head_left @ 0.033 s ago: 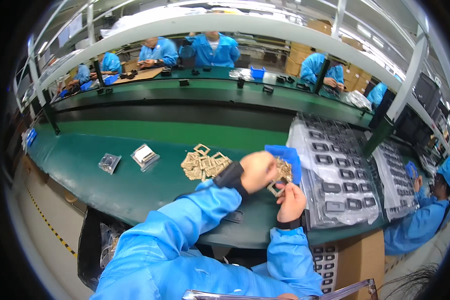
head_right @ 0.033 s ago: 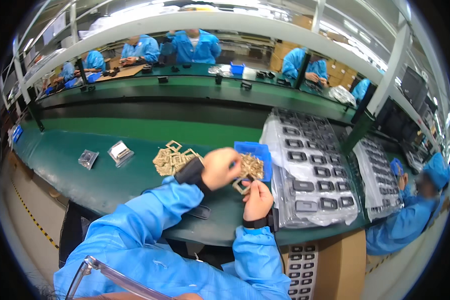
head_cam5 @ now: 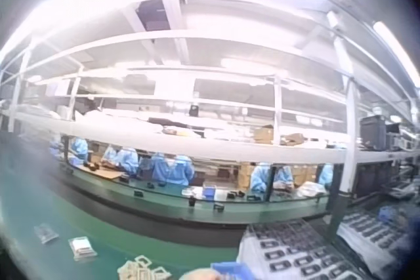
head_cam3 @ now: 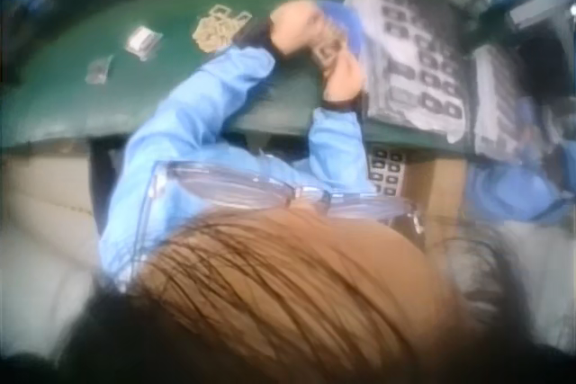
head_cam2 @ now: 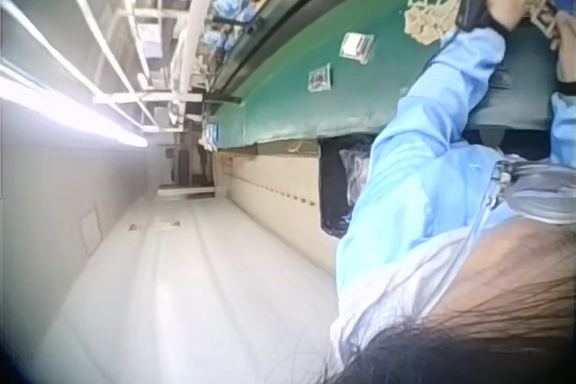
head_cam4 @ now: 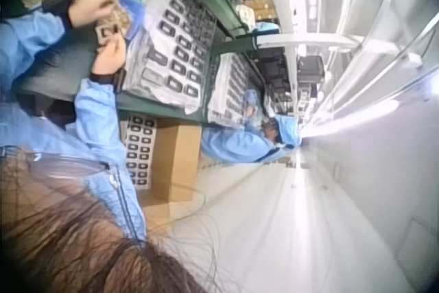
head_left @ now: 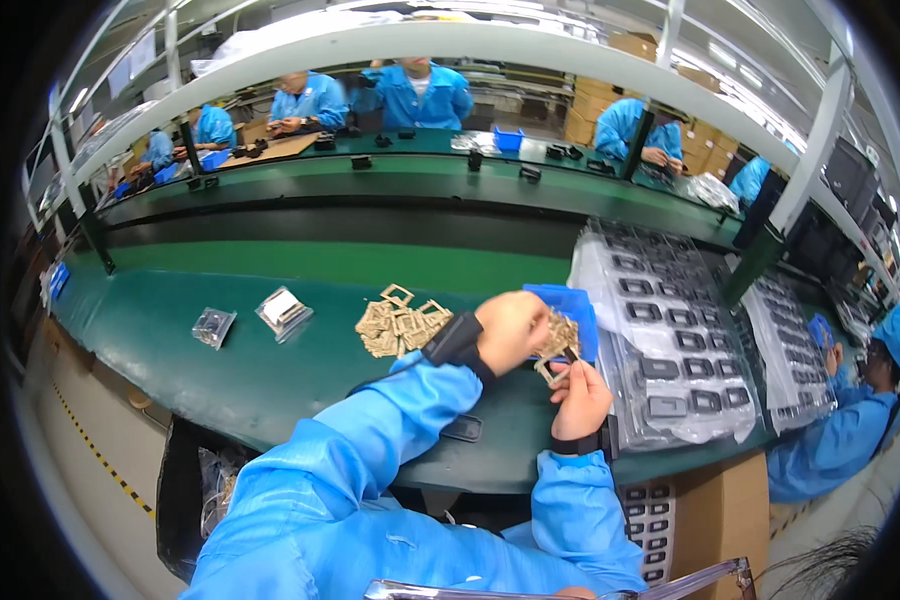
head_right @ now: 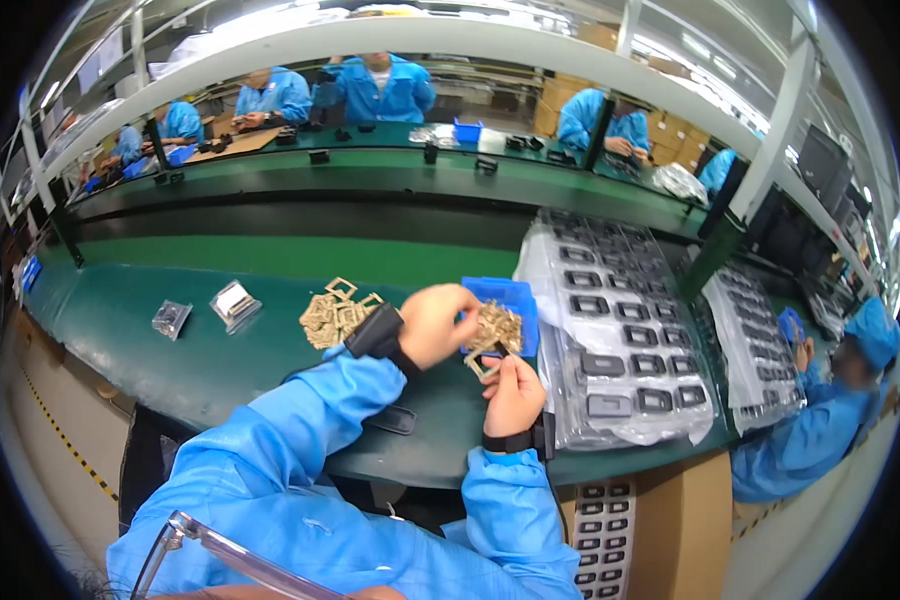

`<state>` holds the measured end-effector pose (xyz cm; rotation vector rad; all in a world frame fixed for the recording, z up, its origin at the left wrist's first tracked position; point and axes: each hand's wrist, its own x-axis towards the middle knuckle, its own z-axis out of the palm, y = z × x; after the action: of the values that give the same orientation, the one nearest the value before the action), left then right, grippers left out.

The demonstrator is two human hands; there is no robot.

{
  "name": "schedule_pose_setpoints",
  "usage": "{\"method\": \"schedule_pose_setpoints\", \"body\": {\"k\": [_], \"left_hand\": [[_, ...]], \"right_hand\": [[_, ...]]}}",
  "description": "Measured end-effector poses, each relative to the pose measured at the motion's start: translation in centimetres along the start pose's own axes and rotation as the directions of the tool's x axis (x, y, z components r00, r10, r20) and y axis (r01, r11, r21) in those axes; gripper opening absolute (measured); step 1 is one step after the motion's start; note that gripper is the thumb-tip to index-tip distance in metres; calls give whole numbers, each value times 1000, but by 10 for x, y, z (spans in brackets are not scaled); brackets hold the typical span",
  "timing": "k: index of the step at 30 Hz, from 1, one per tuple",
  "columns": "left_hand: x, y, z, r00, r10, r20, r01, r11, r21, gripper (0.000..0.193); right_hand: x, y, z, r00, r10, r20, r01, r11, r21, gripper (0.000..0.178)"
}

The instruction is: The recorder is assembling small black plastic components with beige/metal inserts on a factory assembly line workbench.

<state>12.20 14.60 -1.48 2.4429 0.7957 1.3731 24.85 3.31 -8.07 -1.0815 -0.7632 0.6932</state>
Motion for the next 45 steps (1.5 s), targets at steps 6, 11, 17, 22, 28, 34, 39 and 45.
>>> {"method": "schedule_pose_setpoints", "body": {"k": [6,11,17,22,28,34,39,45], "left_hand": [[21,-15,25,974,79,212,-115,980,161,14],[13,-3,1,899,324,296,-344,939,18,30],[-1,4,-14,716,456,529,-542,841,8,31],[-13,16,-11,891,286,352,-270,958,-96,18],[-13,16,-16,880,-143,453,303,903,-305,16],[-10,16,-30,850,-114,514,280,924,-258,18],[-8,28,-35,833,-144,533,223,971,-86,20],[-14,29,-32,869,-114,481,132,991,-4,18]], "right_hand": [[8,-2,-4,986,109,-124,-87,982,166,26],[10,-2,-5,975,178,-133,-140,957,253,27],[8,0,-6,984,156,-87,-127,954,273,25],[2,-2,-2,998,-15,-55,29,961,275,28],[-5,8,7,949,-311,45,312,917,-248,28],[-6,-4,13,735,-660,158,624,566,-539,25],[-9,-12,14,733,-655,181,620,534,-575,26],[-11,-13,16,756,-601,259,625,545,-560,27]]}}
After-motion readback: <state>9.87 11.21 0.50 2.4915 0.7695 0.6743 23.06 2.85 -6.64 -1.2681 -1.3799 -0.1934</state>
